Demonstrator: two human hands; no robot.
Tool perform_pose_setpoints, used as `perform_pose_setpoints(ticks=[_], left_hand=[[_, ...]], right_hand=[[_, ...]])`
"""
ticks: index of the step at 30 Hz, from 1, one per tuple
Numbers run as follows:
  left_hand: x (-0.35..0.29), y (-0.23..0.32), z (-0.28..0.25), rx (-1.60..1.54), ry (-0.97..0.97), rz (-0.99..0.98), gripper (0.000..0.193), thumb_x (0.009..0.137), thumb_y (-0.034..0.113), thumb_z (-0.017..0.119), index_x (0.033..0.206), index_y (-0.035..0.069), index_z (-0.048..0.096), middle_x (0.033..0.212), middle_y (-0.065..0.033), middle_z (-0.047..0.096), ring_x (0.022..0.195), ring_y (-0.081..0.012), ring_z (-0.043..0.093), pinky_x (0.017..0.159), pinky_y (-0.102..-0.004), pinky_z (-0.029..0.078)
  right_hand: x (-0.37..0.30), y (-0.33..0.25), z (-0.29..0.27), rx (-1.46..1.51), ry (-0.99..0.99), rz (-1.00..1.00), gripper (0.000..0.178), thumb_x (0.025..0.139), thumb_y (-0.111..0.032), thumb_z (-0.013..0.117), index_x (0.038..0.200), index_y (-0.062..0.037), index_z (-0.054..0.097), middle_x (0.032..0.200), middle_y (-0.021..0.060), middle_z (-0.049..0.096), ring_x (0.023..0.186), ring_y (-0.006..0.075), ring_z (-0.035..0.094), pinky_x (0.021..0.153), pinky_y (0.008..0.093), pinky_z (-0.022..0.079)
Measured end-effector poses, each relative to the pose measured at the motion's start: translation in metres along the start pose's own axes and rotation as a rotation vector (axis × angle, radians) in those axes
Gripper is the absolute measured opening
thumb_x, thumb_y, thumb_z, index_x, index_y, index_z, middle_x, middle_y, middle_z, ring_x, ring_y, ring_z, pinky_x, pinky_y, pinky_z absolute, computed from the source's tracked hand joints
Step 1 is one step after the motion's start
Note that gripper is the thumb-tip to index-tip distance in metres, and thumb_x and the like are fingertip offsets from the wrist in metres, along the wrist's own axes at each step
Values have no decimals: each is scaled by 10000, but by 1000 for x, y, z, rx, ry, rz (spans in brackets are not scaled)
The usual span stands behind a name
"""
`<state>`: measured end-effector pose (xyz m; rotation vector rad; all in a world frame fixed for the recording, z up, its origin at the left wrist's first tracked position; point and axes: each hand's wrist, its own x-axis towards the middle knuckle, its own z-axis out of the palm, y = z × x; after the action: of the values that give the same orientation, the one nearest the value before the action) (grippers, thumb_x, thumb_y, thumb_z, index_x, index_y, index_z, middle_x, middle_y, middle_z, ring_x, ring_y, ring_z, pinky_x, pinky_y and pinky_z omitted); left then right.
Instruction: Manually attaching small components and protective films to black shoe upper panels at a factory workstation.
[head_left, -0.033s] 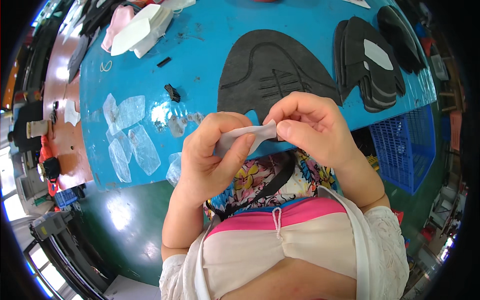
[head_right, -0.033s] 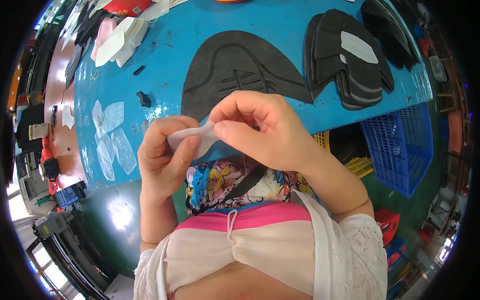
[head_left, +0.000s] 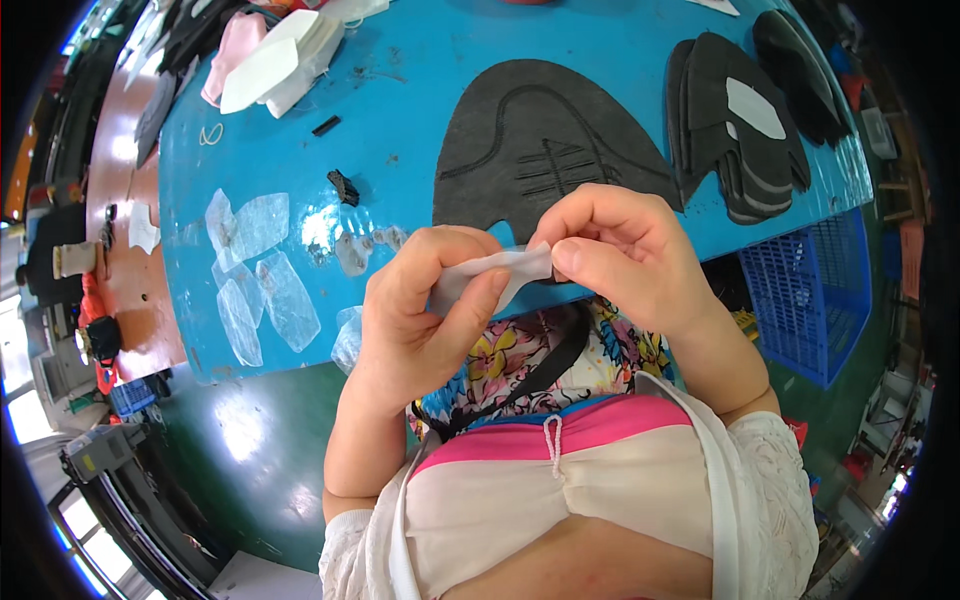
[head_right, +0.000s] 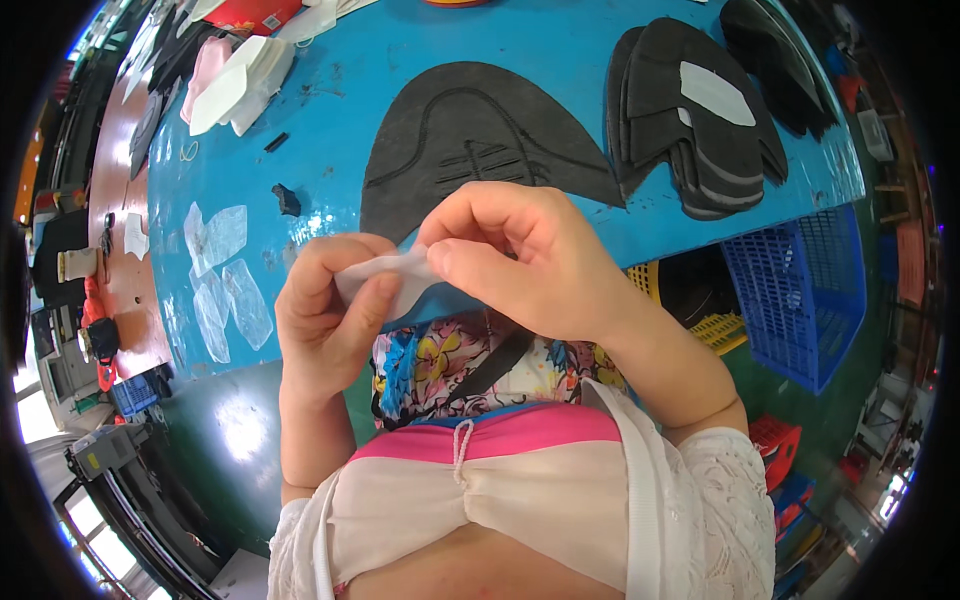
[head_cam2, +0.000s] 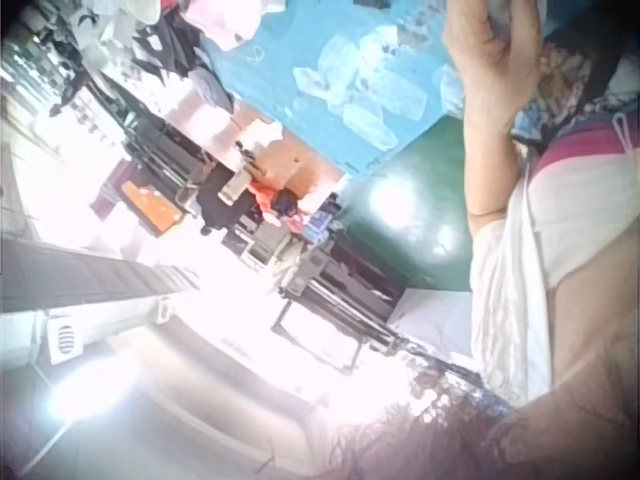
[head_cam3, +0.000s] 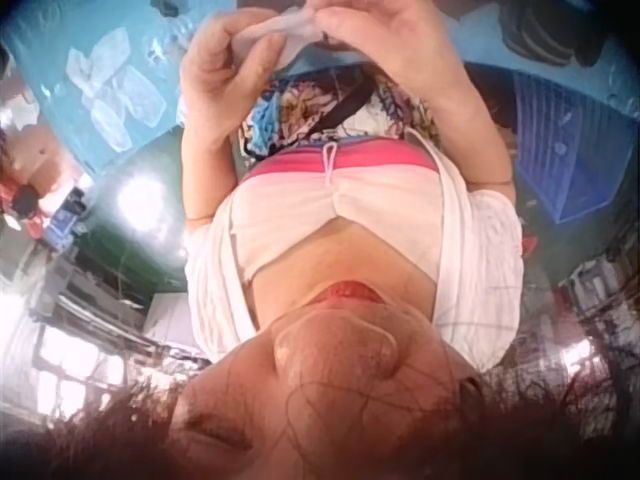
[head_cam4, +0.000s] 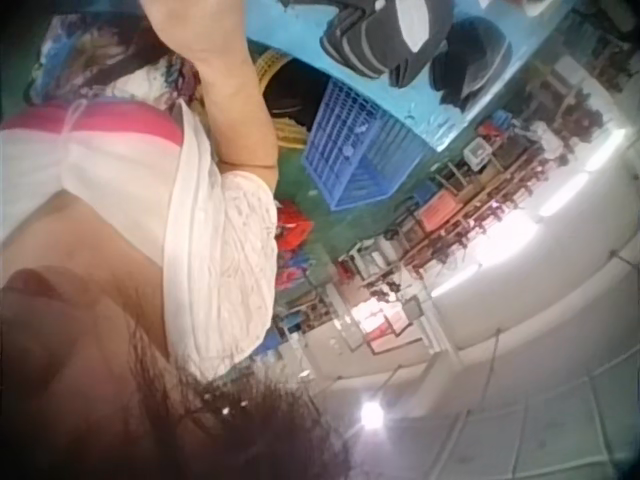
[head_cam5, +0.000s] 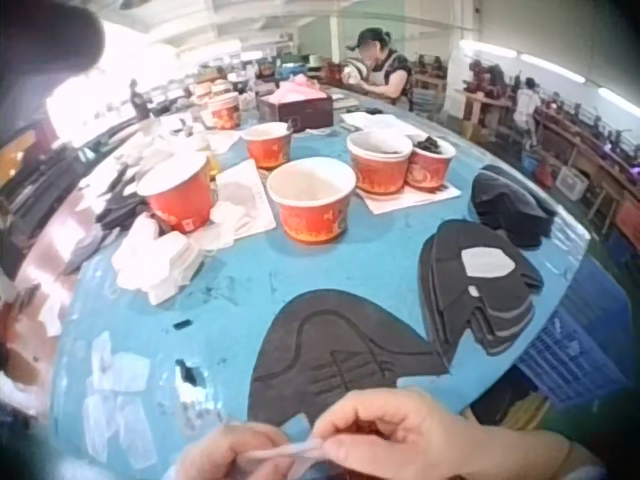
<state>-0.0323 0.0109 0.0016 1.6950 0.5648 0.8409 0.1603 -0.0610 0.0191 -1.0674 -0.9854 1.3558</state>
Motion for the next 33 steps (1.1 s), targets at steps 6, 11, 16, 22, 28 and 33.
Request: perform_pose_setpoints(ticks=[6, 11, 16, 22, 28, 33], left_hand=[[7, 5, 11, 155, 189, 113, 258, 743, 43, 762, 937, 41, 591, 929, -80, 620, 780, -172, 572, 665, -285, 450], [-2, 14, 11, 708, 115, 500, 469, 620, 163, 852, 980, 28, 582, 920, -93, 595, 775, -234, 559, 664, -334, 438], [-1, -3, 18, 458, 156, 416, 507, 568, 184, 867, 967, 32, 594, 884, -86, 592, 758, -248, 556, 635, -330, 431], [0, -3, 6, 431, 86, 310, 378, 621, 115, 837, 915, 36, 613, 869, -92, 602, 759, -246, 559, 640, -321, 439], [2, -2, 1, 304, 48, 215, 243, 705, 1, 748, 908, 24, 617, 851, -95, 613, 761, -248, 578, 656, -320, 451], [-1, 1, 5, 307, 53, 180, 217, 718, -41, 703, 909, 28, 627, 859, -103, 614, 759, -254, 586, 662, -326, 463]], right_hand=[[2, 5, 1, -106, 152, 20, 46, 824, -40, 642, 838, -10, 610, 731, -23, 590, 664, 14, 516, 586, 179, 423], [-3, 4, 18, -178, 239, -156, 94, 799, -54, 680, 811, -29, 591, 718, -25, 580, 649, 17, 523, 580, 177, 430], [-1, 16, 22, 59, 97, -40, 107, 831, -68, 677, 869, -24, 586, 767, -12, 598, 687, 23, 541, 582, 186, 443], [0, 17, 22, 130, 21, -9, 92, 917, -84, 604, 945, 3, 605, 843, -6, 608, 771, 33, 546, 658, 192, 453], [3, 14, 18, 34, -16, -35, 120, 934, -110, 587, 961, 5, 604, 852, -6, 613, 777, 37, 534, 671, 193, 443], [3, 16, 17, -263, 34, -180, 99, 916, -111, 603, 903, -13, 613, 817, 22, 617, 727, 71, 547, 637, 221, 445]])
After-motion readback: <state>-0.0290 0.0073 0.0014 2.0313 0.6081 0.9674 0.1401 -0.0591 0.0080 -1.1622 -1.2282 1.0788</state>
